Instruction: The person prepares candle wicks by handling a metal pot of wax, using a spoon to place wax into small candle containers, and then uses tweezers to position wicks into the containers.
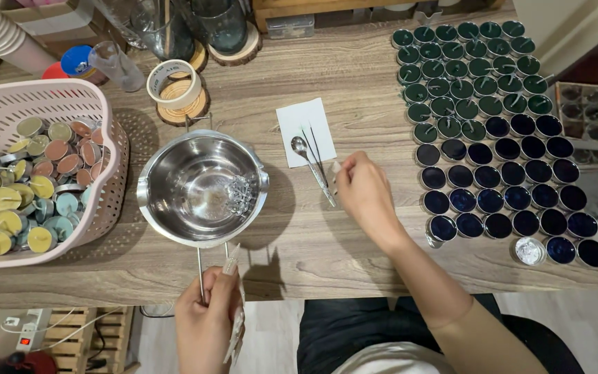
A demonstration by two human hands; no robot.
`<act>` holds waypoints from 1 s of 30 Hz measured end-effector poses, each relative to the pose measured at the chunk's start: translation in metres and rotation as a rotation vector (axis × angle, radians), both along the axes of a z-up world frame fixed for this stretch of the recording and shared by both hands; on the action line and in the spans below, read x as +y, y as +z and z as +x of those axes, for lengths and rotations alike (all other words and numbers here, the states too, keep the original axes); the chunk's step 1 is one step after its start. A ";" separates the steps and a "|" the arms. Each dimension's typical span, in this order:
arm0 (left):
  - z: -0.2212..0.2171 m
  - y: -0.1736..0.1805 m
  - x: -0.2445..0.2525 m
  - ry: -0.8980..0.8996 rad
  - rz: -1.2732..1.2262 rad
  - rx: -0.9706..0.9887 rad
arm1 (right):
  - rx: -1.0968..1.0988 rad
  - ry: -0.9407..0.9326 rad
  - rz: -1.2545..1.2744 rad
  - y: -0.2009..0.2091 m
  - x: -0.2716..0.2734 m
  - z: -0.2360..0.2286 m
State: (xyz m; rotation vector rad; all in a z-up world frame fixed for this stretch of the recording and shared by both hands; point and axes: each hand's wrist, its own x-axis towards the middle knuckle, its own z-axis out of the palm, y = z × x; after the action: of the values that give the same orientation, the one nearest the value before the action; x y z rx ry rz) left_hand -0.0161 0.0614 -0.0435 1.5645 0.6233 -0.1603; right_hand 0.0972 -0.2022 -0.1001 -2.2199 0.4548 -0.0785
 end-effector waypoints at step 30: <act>0.008 0.010 -0.018 -0.040 0.065 0.048 | 0.127 -0.163 0.629 0.015 0.002 -0.054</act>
State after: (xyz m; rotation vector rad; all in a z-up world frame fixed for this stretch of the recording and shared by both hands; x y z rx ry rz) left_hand -0.0080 0.0436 -0.0338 1.6403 0.6406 -0.2097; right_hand 0.0437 -0.2002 -0.0853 -1.5738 0.6313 0.1076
